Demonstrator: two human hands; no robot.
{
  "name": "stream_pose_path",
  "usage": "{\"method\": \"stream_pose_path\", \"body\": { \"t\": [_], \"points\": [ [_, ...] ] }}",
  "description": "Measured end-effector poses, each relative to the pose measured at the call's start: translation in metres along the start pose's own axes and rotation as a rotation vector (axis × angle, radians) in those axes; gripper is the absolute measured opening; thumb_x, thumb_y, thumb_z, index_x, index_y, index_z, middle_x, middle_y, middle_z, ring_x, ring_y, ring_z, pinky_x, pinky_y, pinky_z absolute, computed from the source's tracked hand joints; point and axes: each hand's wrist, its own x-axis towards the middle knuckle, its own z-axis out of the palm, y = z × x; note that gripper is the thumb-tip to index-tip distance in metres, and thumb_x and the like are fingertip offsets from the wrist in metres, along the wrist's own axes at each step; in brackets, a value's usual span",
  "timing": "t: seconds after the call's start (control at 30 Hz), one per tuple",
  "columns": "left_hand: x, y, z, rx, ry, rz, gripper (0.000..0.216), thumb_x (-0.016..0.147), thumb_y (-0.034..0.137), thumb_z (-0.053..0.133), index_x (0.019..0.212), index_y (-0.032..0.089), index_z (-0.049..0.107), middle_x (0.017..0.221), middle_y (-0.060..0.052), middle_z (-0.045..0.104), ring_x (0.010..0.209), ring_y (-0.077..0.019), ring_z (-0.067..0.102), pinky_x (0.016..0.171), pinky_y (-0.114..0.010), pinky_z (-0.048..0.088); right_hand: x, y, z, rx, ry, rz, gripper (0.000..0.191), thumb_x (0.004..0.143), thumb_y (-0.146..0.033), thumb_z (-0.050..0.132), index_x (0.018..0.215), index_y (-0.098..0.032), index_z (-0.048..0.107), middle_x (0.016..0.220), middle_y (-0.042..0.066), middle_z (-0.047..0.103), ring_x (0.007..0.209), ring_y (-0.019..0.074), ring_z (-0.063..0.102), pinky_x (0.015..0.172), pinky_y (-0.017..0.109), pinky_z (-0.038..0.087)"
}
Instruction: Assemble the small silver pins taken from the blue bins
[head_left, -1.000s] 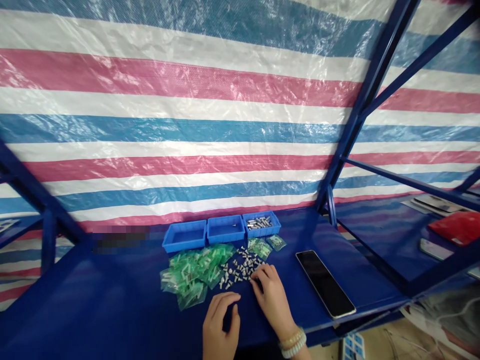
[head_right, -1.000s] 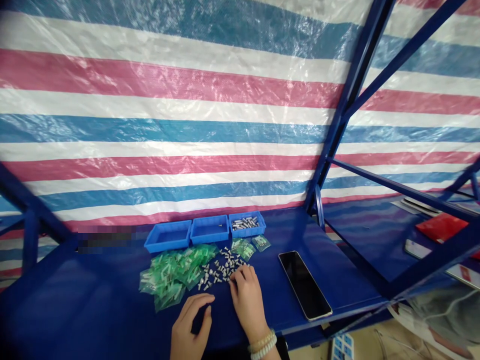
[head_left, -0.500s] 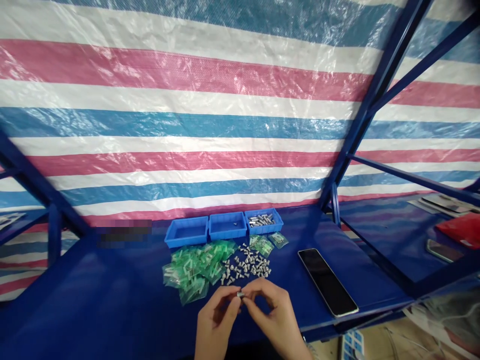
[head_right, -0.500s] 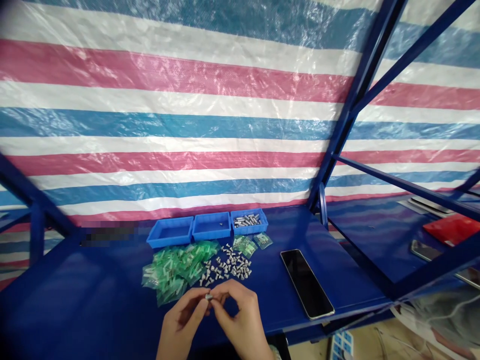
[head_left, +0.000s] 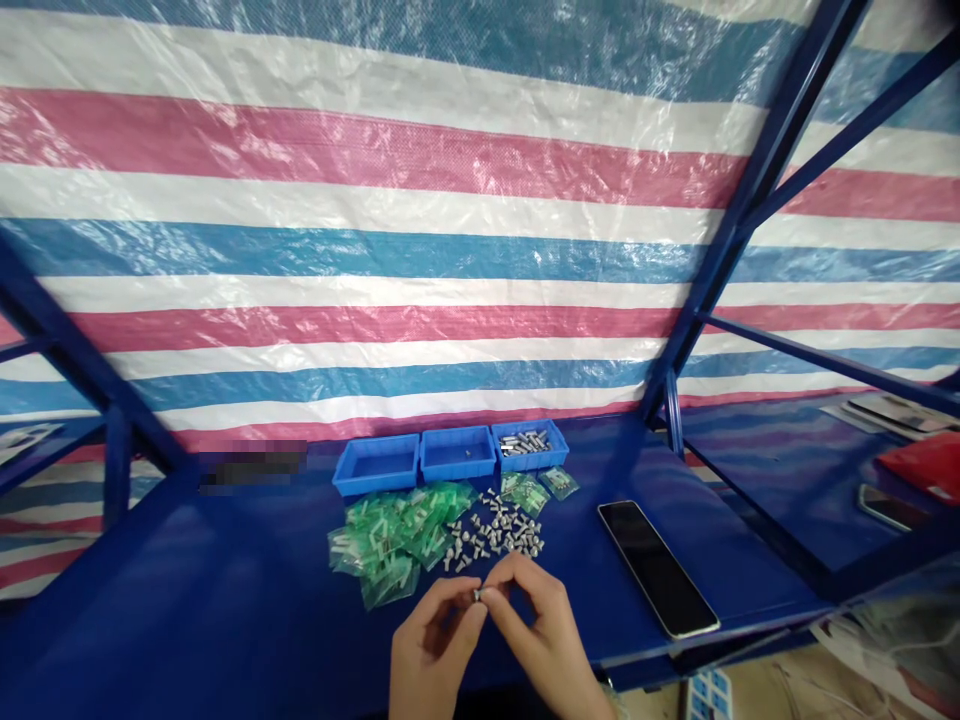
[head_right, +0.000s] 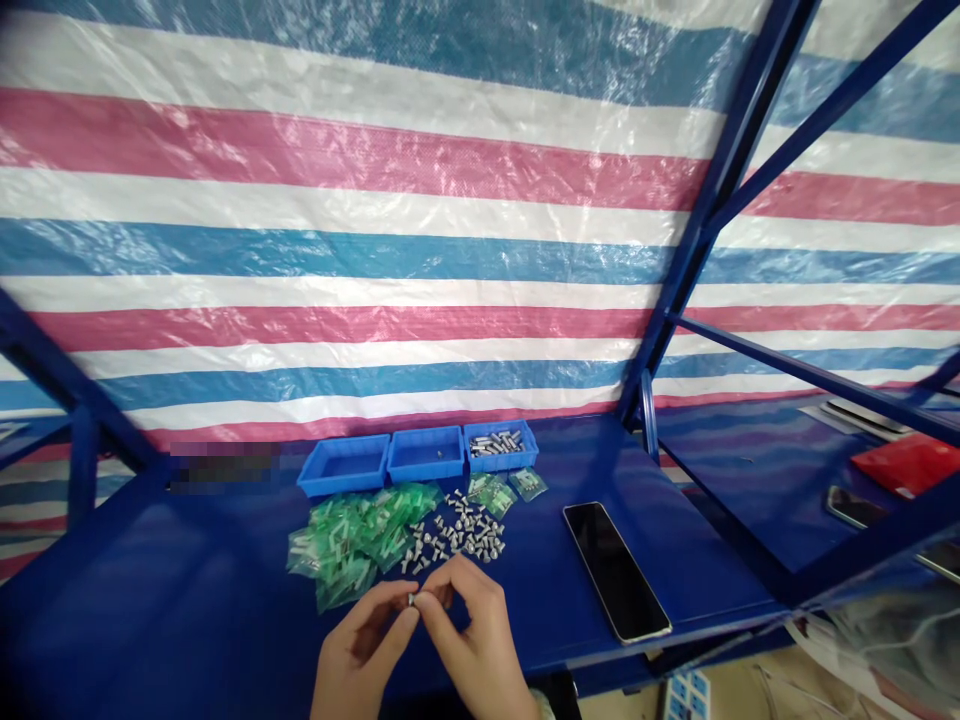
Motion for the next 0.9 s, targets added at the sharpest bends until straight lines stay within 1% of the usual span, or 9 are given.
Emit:
{"method": "stream_pose_path", "body": {
  "t": [0.1, 0.2, 0.27, 0.4, 0.5, 0.6, 0.7, 0.8, 0.9],
  "points": [
    [0.001, -0.003, -0.002, 0.083, 0.018, 0.105, 0.014, 0.078, 0.035, 0.073, 0.084, 0.022, 0.074, 0.076, 0.000, 0.065, 0.070, -0.0161, 0.065, 0.065, -0.022, 0.055, -0.002, 0.003, 0.008, 0.150, -0.057, 0.060, 0.024, 0.095, -0.032, 0.057, 0.077, -0.018, 0.065, 0.075, 0.002, 0.062, 0.070, 0.0164, 0.057, 0.064, 0.025, 0.044],
    [0.008, -0.005, -0.005, 0.201, -0.005, 0.231, 0.011, 0.081, 0.031, 0.070, 0.085, 0.022, 0.074, 0.082, -0.001, 0.063, 0.070, -0.0154, 0.065, 0.063, -0.022, 0.055, -0.005, 0.007, 0.013, 0.318, -0.115, 0.097, 0.022, 0.094, -0.036, 0.058, 0.085, -0.019, 0.069, 0.079, 0.003, 0.065, 0.074, 0.0177, 0.059, 0.068, 0.026, 0.046],
    [0.022, -0.005, -0.004, 0.282, -0.014, 0.347, 0.010, 0.084, 0.029, 0.067, 0.087, 0.022, 0.072, 0.087, -0.002, 0.064, 0.073, -0.0158, 0.066, 0.064, -0.023, 0.055, -0.006, 0.012, 0.012, 0.335, -0.107, 0.102, 0.021, 0.093, -0.037, 0.059, 0.087, -0.019, 0.070, 0.079, 0.003, 0.065, 0.073, 0.0174, 0.059, 0.069, 0.026, 0.047],
    [0.088, 0.004, 0.004, 0.464, -0.018, 0.585, 0.014, 0.088, 0.029, 0.061, 0.094, 0.021, 0.070, 0.085, -0.003, 0.067, 0.075, -0.0174, 0.066, 0.070, -0.029, 0.056, -0.007, 0.024, 0.007, 0.224, -0.019, 0.137, 0.024, 0.093, -0.038, 0.059, 0.091, -0.020, 0.074, 0.083, 0.005, 0.068, 0.075, 0.0182, 0.060, 0.068, 0.026, 0.046],
    [0.148, 0.010, 0.012, 0.538, 0.003, 0.614, 0.015, 0.086, 0.024, 0.062, 0.097, 0.021, 0.071, 0.091, -0.005, 0.070, 0.083, -0.0205, 0.067, 0.078, -0.034, 0.056, -0.009, 0.033, 0.005, 0.191, 0.032, 0.181, 0.028, 0.093, -0.041, 0.058, 0.093, -0.019, 0.074, 0.082, 0.006, 0.069, 0.076, 0.0199, 0.063, 0.069, 0.027, 0.048],
    [0.175, 0.007, 0.011, 0.638, 0.025, 0.624, 0.029, 0.081, 0.019, 0.064, 0.110, 0.021, 0.068, 0.101, -0.008, 0.071, 0.095, -0.0252, 0.066, 0.089, -0.042, 0.053, -0.013, 0.042, 0.003, 0.149, 0.060, 0.192, 0.031, 0.093, -0.044, 0.057, 0.093, -0.018, 0.074, 0.083, 0.008, 0.070, 0.078, 0.0214, 0.065, 0.070, 0.028, 0.048],
    [0.151, -0.005, -0.002, 0.740, 0.057, 0.631, 0.029, 0.084, 0.018, 0.059, 0.110, 0.021, 0.068, 0.102, -0.009, 0.071, 0.100, -0.0283, 0.063, 0.093, -0.046, 0.049, -0.019, 0.054, 0.001, 0.103, 0.093, 0.199, 0.031, 0.094, -0.044, 0.056, 0.093, -0.018, 0.073, 0.085, 0.008, 0.071, 0.078, 0.0224, 0.066, 0.070, 0.028, 0.049],
    [0.102, -0.020, -0.021, 0.842, 0.060, 0.622, 0.016, 0.083, 0.020, 0.060, 0.092, 0.022, 0.072, 0.094, -0.008, 0.071, 0.093, -0.0302, 0.061, 0.084, -0.045, 0.049, -0.021, 0.063, 0.000, 0.032, 0.110, 0.194, 0.028, 0.094, -0.039, 0.054, 0.092, -0.018, 0.073, 0.084, 0.008, 0.072, 0.077, 0.0225, 0.067, 0.067, 0.027, 0.049],
    [0.060, -0.033, -0.033, 1.025, 0.066, 0.576, 0.013, 0.084, 0.021, 0.058, 0.083, 0.023, 0.071, 0.090, -0.007, 0.070, 0.089, -0.0294, 0.061, 0.074, -0.040, 0.046, -0.016, 0.065, 0.004, -0.072, 0.078, 0.149, 0.024, 0.095, -0.030, 0.051, 0.092, -0.019, 0.073, 0.082, 0.006, 0.072, 0.073, 0.0207, 0.066, 0.063, 0.026, 0.047]
  ]
}}
